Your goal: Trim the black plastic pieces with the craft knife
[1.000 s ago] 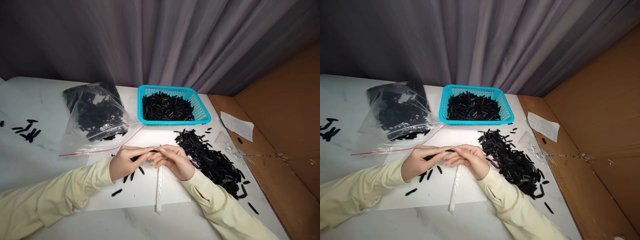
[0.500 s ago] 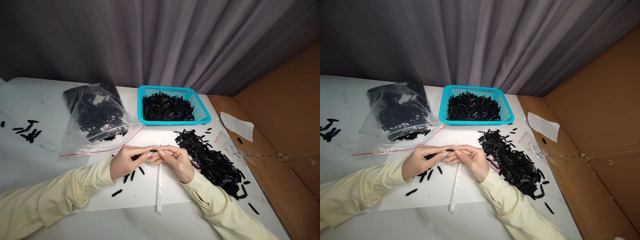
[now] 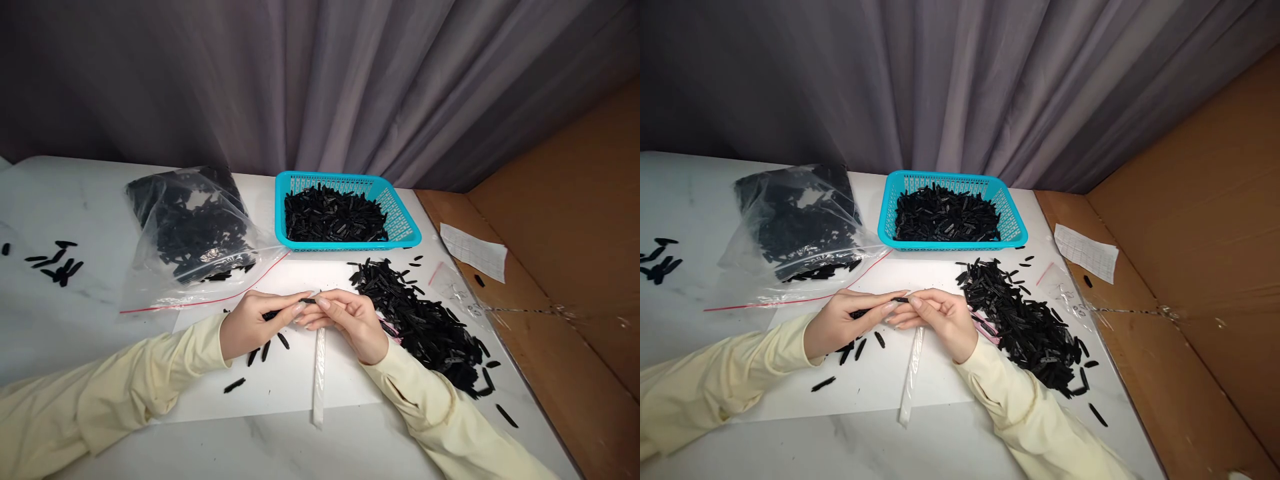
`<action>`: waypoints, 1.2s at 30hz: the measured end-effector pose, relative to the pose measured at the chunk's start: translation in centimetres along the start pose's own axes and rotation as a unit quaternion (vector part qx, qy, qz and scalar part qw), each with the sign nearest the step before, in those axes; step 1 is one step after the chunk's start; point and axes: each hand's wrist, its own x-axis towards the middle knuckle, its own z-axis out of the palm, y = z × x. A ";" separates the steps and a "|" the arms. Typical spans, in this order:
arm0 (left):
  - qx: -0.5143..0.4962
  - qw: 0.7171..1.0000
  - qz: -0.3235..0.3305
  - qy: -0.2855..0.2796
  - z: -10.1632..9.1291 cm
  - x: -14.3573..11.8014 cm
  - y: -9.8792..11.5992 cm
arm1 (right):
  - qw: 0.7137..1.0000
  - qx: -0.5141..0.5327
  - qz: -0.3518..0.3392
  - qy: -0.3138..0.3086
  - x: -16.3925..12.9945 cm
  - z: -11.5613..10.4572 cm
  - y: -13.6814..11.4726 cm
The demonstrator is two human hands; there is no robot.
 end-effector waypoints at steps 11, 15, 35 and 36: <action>0.026 0.999 -0.005 -0.020 -0.2 -0.2 -0.3 | 1.000 -0.003 -0.009 -0.010 -0.1 -0.1 -0.3; 0.017 0.999 0.000 -0.028 -0.3 -0.2 -0.4 | 1.000 -0.008 -0.015 -0.010 -0.1 0.0 -0.3; -0.010 1.000 0.016 -0.011 -0.1 -0.1 -0.1 | 0.999 0.025 0.010 -0.023 0.1 -0.2 0.2; -0.014 1.000 0.020 -0.007 -0.1 -0.1 -0.1 | 0.999 0.025 0.013 -0.025 0.0 -0.2 0.1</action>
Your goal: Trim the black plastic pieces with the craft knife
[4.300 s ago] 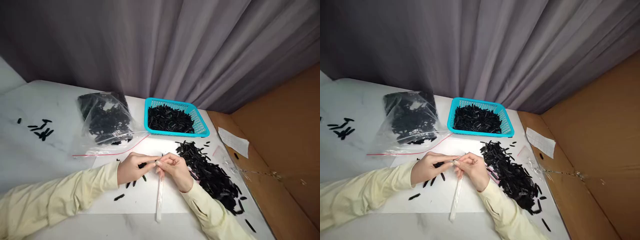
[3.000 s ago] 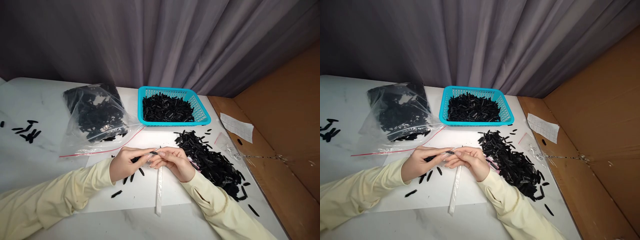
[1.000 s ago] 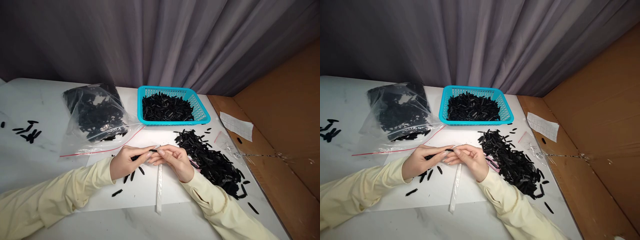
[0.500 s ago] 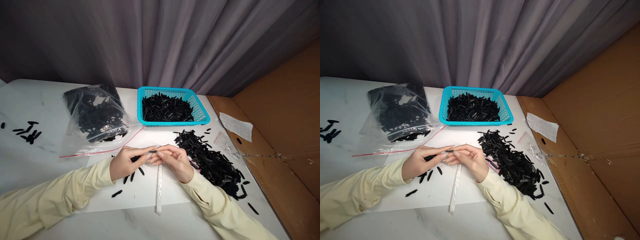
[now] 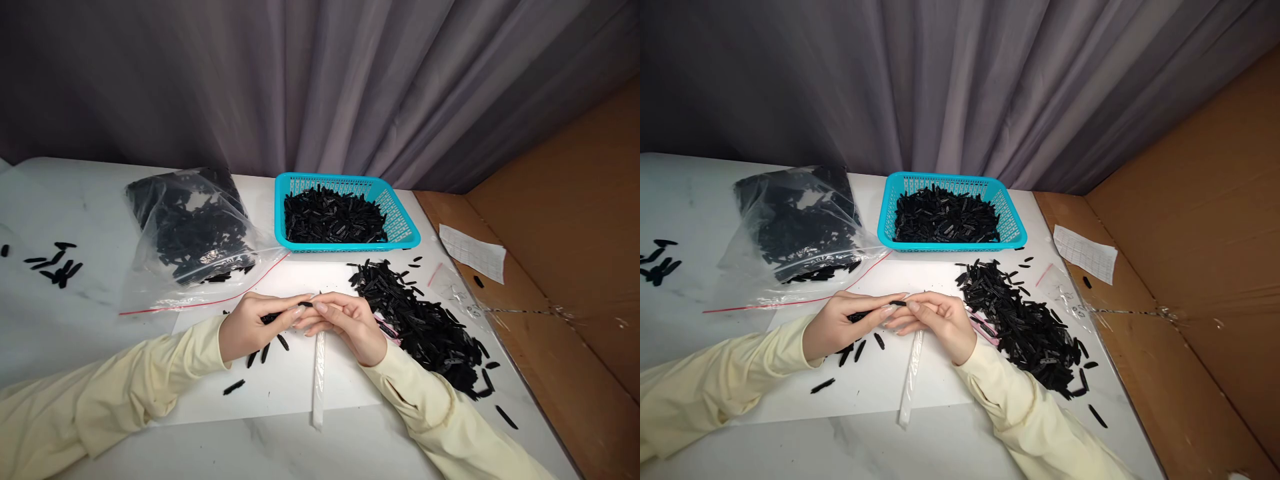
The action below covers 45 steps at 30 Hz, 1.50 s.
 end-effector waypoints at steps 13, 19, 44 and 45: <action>0.004 0.999 0.040 -0.001 0.1 -0.1 -0.1 | 1.000 -0.004 0.007 -0.027 0.0 -0.2 -0.1; 0.019 0.999 0.047 -0.010 -0.1 0.0 -0.1 | 1.000 -0.001 0.009 -0.020 0.1 -0.3 0.3; -0.005 0.997 -0.057 -0.045 0.0 0.1 -0.5 | 0.672 -0.683 -0.245 -0.148 1.5 5.1 -3.7; -0.004 0.997 -0.057 -0.046 0.0 0.1 -0.5 | 0.668 -0.687 -0.236 -0.160 1.7 5.2 -3.5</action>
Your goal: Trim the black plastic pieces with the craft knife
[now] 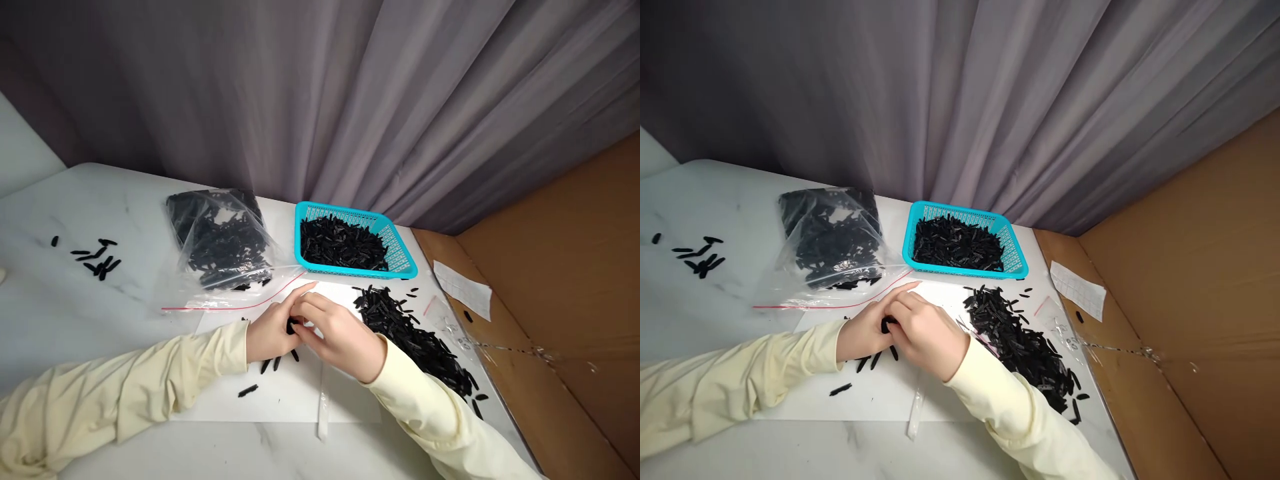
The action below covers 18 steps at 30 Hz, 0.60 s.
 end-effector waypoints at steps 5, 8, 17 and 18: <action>-0.002 1.000 0.000 -0.025 0.1 0.0 0.0 | 0.999 0.027 0.014 -0.036 0.0 -0.1 0.5; -0.002 0.999 0.021 -0.037 0.3 0.0 -0.1 | 0.995 0.092 0.044 -0.017 -0.4 -0.1 0.7; 0.005 1.000 0.012 -0.022 0.2 0.1 0.7 | 0.852 0.447 0.227 0.153 -2.6 0.6 1.9; 0.012 1.000 0.018 -0.011 0.2 0.1 0.7 | 0.820 0.488 0.244 0.174 -2.9 0.9 2.2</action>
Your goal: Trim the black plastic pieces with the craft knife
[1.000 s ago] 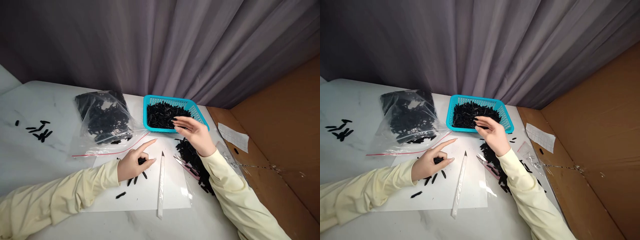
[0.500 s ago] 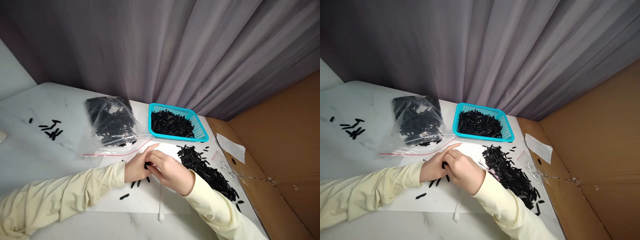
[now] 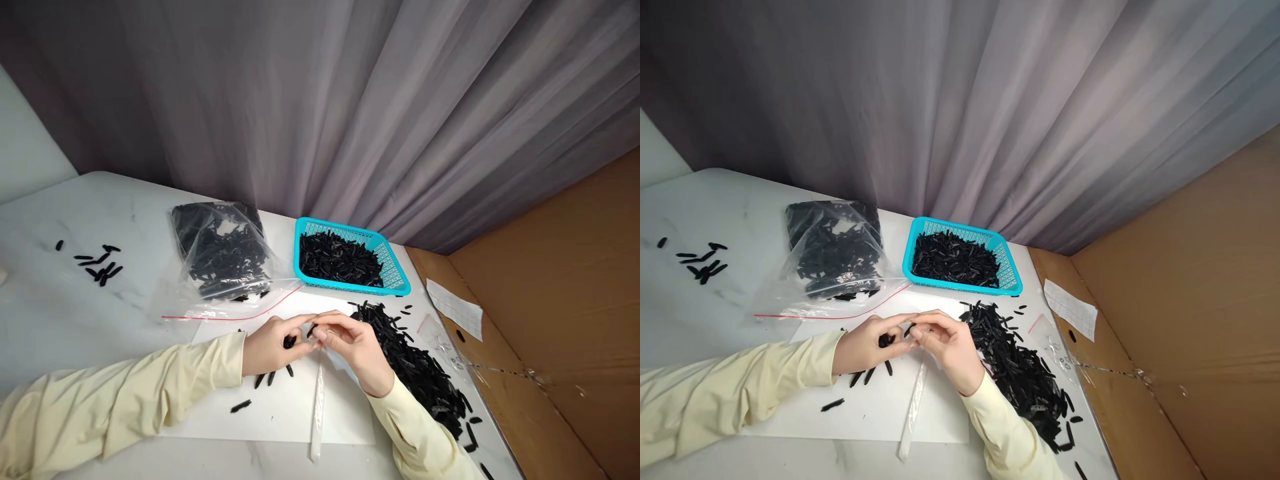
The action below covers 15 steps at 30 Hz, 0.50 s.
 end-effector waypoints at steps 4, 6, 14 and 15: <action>0.024 0.998 0.033 0.039 0.2 -0.1 -0.3 | 0.988 0.135 0.051 0.054 -0.2 -0.5 1.7; 0.036 0.997 0.046 0.048 0.2 -0.2 -0.5 | 0.983 0.160 0.059 0.071 -0.2 -0.5 2.3; 0.004 0.998 0.037 0.041 -0.1 -0.2 -0.5 | 0.970 0.215 0.088 0.072 -0.3 -0.3 3.2; 0.003 0.998 0.037 0.042 -0.1 -0.2 -0.4 | 0.967 0.226 0.095 0.069 -0.3 -0.3 3.2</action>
